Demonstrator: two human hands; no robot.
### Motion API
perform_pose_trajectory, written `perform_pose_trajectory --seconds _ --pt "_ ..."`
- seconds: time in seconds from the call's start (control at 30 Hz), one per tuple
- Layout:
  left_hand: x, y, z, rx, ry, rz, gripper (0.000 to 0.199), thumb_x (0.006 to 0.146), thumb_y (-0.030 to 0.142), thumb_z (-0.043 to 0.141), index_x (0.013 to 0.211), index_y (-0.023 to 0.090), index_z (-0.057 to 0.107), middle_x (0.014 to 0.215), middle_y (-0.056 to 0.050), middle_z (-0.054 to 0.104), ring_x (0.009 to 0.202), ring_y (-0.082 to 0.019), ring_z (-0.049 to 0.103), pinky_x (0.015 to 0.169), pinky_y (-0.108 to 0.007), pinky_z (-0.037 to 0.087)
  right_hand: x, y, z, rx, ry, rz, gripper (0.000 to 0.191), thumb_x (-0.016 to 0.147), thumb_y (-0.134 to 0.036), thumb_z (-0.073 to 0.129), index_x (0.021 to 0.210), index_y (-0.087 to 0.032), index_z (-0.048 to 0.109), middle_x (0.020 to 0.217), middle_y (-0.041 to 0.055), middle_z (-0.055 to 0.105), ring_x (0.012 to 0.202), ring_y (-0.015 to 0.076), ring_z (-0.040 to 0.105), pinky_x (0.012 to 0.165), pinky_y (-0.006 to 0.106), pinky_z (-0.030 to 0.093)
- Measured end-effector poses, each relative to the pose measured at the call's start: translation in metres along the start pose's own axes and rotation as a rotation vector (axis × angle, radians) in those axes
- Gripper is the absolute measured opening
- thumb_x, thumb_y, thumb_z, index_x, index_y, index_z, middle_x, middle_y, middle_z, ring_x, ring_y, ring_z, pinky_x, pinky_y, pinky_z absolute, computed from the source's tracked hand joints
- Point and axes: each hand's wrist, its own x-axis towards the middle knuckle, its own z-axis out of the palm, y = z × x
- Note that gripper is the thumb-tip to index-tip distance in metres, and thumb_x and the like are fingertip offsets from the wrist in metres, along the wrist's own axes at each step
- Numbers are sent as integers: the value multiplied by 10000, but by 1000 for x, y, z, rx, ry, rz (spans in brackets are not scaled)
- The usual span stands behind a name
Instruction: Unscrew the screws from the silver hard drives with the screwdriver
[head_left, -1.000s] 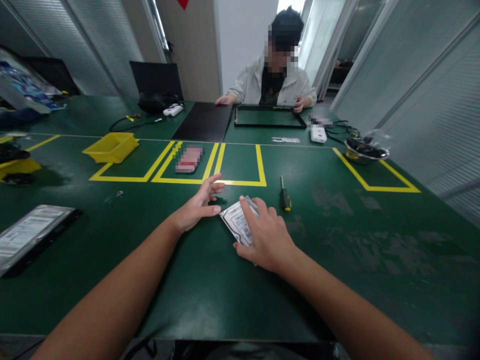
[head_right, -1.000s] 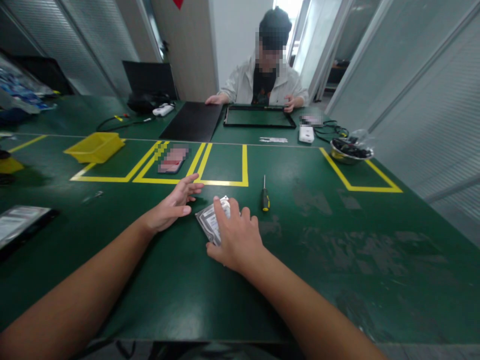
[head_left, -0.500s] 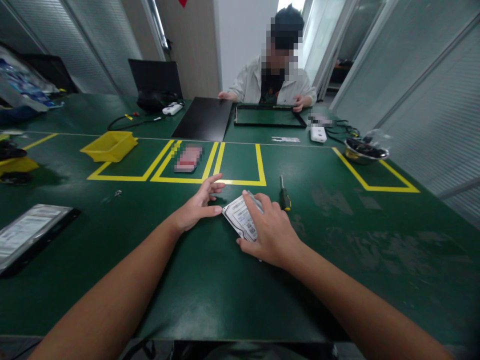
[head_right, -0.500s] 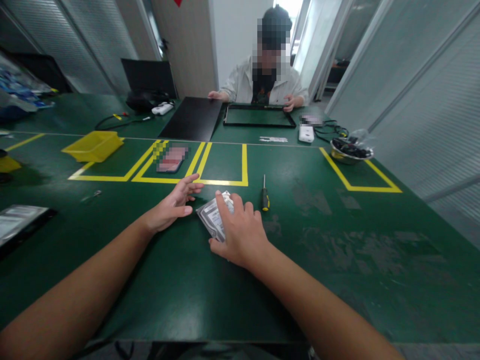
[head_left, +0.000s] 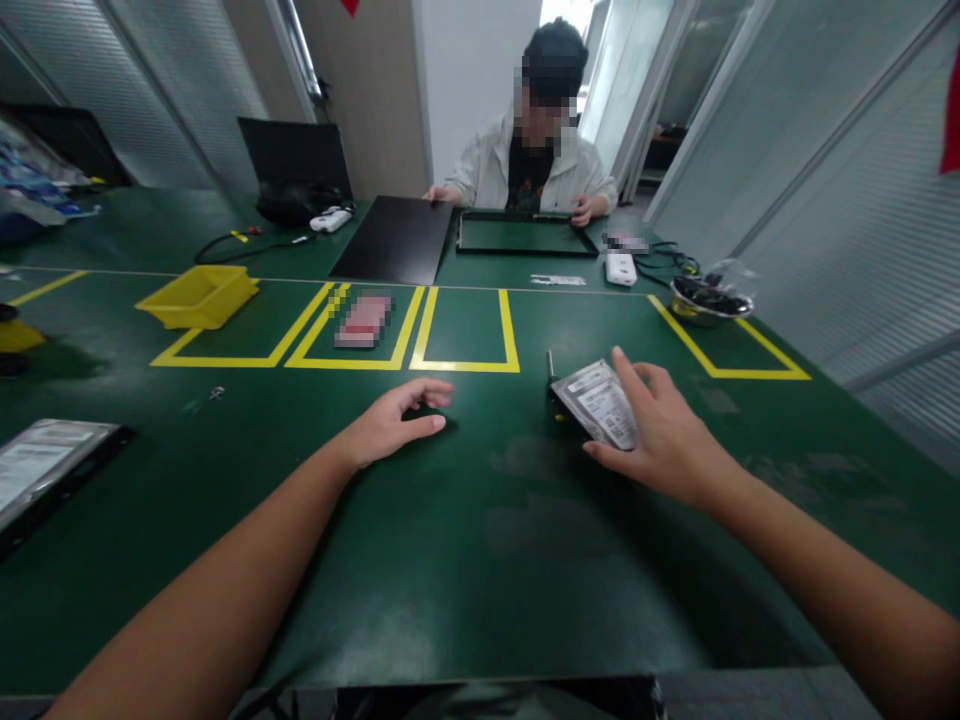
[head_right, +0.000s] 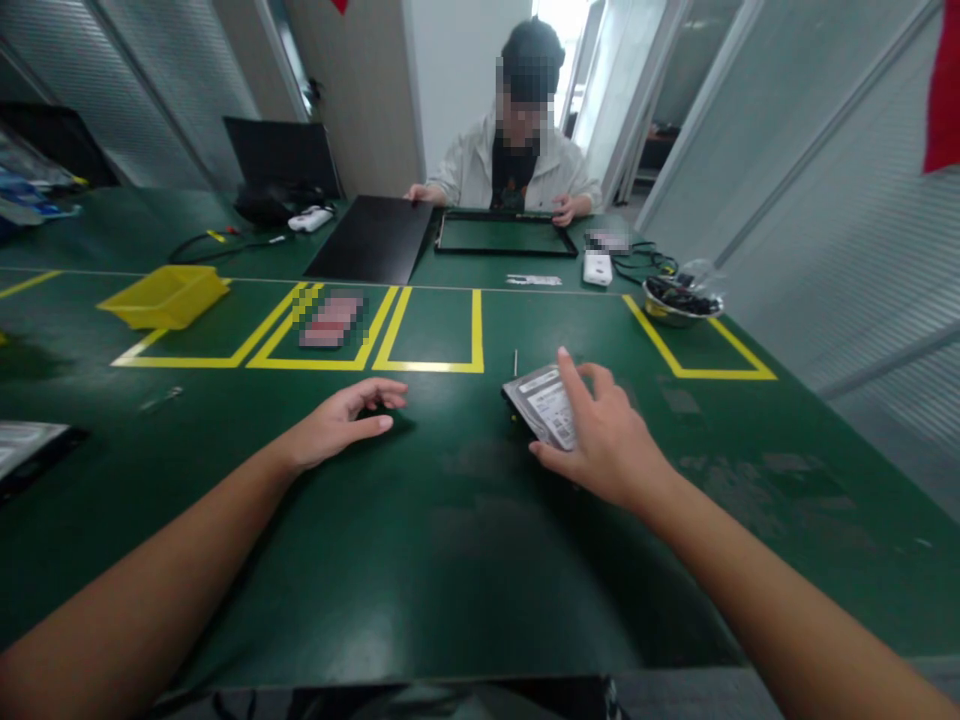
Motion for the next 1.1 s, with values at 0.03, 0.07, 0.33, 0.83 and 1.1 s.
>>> perform_pose_trajectory --seconds 0.03,0.07,0.33,0.83,1.1 --pt "1 2 2 76 -13 3 476 854 429 630 1271 207 568 1180 -88 629 1103 -255 571 979 -409 410 -6 14 -2 -20 -1 31 1114 755 -650 612 1573 -149 46 1453 199 303 1256 392 442 1028 491 425" --pt "2 5 4 156 -21 14 429 855 430 624 1217 200 607 1164 -86 635 1083 -255 575 961 -410 425 -12 28 -4 -42 7 61 1117 760 -666 601 1570 -128 51 1445 206 308 1273 392 429 1053 478 402" --pt "4 15 26 598 45 142 245 888 361 550 1051 211 656 1054 -72 642 1001 -271 534 887 -443 414 -67 125 -13 -191 -15 310 986 869 -656 465 1549 -66 64 1424 289 303 1364 396 335 1087 415 335" --pt "-35 94 149 538 -380 591 98 890 284 577 920 205 625 932 -30 621 904 -194 501 787 -354 373 -103 215 -9 -222 39 463 941 903 -689 314 1535 -18 123 1428 326 300 1420 383 226 1054 428 319" --pt "-55 93 211 719 -292 768 202 936 345 554 794 202 563 738 -25 571 672 -185 491 545 -315 245 -106 263 -3 -282 67 441 1098 826 -834 137 1526 12 143 1450 321 291 1405 382 223 1053 402 275"
